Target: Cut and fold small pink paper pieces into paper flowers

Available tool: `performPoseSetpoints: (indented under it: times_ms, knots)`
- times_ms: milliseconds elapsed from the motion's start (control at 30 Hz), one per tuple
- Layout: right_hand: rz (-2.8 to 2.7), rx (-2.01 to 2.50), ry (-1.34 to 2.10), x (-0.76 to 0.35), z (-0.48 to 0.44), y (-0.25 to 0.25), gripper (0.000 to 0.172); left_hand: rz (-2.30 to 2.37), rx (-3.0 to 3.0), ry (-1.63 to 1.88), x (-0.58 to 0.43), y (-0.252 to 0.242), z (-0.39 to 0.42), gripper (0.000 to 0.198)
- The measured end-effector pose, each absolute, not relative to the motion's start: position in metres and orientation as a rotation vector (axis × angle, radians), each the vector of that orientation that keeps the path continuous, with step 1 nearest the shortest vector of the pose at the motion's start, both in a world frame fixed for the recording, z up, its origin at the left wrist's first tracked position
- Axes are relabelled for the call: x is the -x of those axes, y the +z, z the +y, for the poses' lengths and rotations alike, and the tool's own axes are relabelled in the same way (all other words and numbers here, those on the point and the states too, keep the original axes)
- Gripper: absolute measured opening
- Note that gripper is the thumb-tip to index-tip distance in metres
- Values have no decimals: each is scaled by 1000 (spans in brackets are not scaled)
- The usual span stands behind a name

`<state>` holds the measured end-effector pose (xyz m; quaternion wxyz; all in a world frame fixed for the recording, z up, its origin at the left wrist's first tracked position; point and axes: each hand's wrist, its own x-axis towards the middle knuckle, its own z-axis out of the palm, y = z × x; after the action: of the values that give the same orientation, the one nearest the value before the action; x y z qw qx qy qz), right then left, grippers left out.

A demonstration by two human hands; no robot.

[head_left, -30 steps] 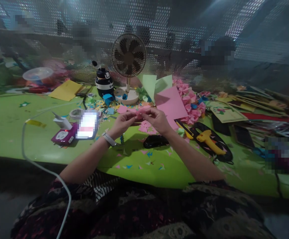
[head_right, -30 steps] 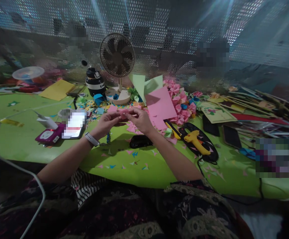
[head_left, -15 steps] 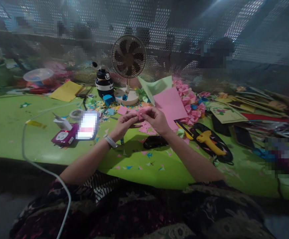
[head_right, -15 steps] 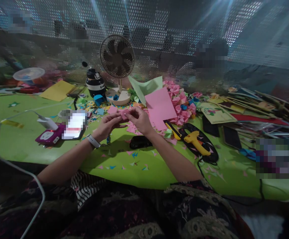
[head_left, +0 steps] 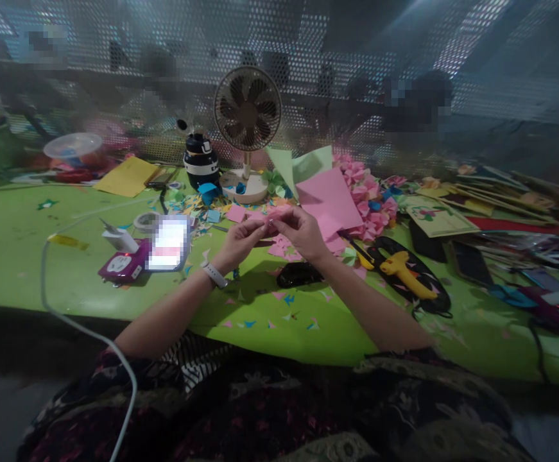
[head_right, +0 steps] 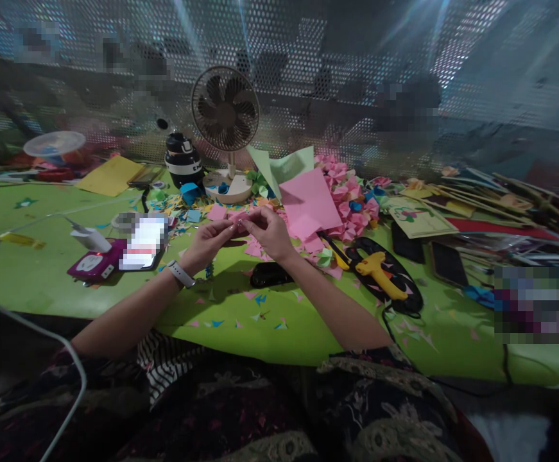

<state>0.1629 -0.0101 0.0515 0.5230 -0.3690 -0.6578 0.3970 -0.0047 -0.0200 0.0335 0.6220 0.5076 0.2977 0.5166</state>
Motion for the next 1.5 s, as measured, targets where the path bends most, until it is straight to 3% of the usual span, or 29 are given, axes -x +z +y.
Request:
performPoseSetpoints:
  times_ms: [733,967,1300,1500]
  knots:
    - [-1506,950,970,-164,-12,59,50,670,-1113,1218,5,31,-17,46]
    - [-1841,1022,826,-172,-13,67,50,604,-1042,1038,7,32,-18,44]
    - [-2057,971,632,-171,-10,58,33,674,-1131,817,15,33,-15,43]
    - [-1998,1065,685,-169,-16,64,41,634,-1190,864,15,37,-15,50]
